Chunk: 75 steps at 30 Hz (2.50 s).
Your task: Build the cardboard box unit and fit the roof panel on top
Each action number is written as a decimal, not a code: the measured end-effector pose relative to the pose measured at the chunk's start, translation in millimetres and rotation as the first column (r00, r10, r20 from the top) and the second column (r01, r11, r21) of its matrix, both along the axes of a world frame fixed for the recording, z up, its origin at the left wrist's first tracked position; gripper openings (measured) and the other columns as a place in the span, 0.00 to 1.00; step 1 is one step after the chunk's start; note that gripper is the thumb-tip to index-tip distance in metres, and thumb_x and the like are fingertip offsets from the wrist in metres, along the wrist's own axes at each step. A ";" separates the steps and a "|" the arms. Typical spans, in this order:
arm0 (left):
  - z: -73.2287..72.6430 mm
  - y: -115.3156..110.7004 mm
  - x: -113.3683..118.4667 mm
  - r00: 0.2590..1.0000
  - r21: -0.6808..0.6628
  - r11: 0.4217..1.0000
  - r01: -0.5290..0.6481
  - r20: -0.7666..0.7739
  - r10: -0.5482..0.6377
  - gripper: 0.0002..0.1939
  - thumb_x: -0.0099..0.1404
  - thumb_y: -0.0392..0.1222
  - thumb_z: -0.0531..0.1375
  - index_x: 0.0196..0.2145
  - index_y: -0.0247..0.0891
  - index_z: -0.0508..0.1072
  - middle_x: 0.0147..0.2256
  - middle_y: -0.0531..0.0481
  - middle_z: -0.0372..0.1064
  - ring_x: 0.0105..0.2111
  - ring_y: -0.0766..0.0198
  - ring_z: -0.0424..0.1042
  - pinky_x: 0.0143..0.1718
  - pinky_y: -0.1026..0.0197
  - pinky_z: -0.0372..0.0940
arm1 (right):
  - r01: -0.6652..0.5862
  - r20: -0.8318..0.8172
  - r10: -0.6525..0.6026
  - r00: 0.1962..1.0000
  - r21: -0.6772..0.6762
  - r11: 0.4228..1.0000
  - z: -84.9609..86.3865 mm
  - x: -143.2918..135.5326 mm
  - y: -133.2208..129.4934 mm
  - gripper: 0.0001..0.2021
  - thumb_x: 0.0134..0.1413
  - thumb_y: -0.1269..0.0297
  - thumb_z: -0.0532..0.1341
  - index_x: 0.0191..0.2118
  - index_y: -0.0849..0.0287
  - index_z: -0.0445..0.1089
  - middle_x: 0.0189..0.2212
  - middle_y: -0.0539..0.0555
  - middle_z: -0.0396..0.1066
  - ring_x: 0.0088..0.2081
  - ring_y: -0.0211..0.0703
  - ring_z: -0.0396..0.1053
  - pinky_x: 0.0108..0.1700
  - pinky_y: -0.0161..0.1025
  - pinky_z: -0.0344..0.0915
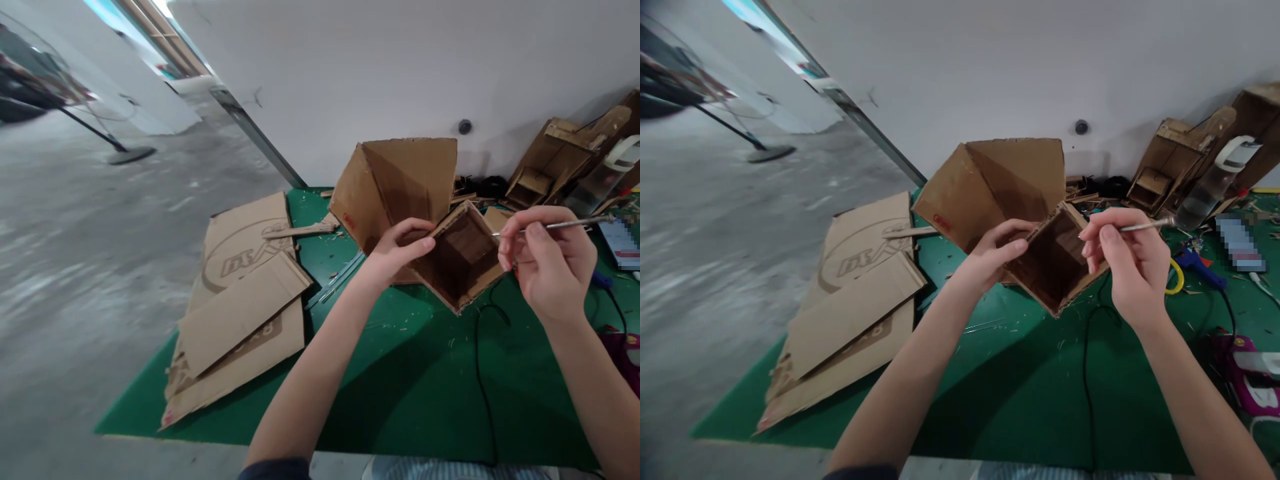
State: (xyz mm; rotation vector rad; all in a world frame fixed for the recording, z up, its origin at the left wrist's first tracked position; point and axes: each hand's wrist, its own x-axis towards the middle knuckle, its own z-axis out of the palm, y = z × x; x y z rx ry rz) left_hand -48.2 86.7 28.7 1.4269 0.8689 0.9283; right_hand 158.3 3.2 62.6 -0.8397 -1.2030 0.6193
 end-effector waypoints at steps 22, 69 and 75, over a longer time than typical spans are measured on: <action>-17.3 -8.2 23.3 0.984 0.356 0.928 -0.109 -0.093 0.151 0.25 0.55 0.59 0.69 0.43 0.40 0.76 0.53 0.39 0.70 0.57 0.49 0.69 0.61 0.45 0.62 | 0.357 0.839 -0.021 0.544 -0.209 0.910 -40.0 -29.7 37.8 0.13 0.56 0.74 0.55 0.44 0.64 0.74 0.37 0.66 0.77 0.39 0.57 0.76 0.41 0.48 0.70; -71.7 -54.5 41.3 0.599 -0.661 0.748 0.059 0.622 0.503 0.36 0.64 0.67 0.58 0.60 0.40 0.69 0.61 0.40 0.69 0.65 0.42 0.63 0.66 0.40 0.57 | 0.145 0.902 0.063 0.427 -0.137 0.980 -157.1 75.2 -20.0 0.32 0.57 0.78 0.51 0.69 0.62 0.56 0.65 0.64 0.63 0.68 0.60 0.57 0.67 0.62 0.59; -84.4 -70.0 55.5 0.668 -0.633 0.774 0.009 0.580 0.467 0.32 0.60 0.66 0.64 0.55 0.45 0.71 0.59 0.44 0.70 0.62 0.46 0.66 0.66 0.42 0.57 | -0.111 0.299 0.214 0.930 -0.326 0.939 -157.4 64.7 -23.5 0.38 0.65 0.47 0.56 0.74 0.40 0.37 0.73 0.58 0.47 0.71 0.55 0.52 0.69 0.62 0.54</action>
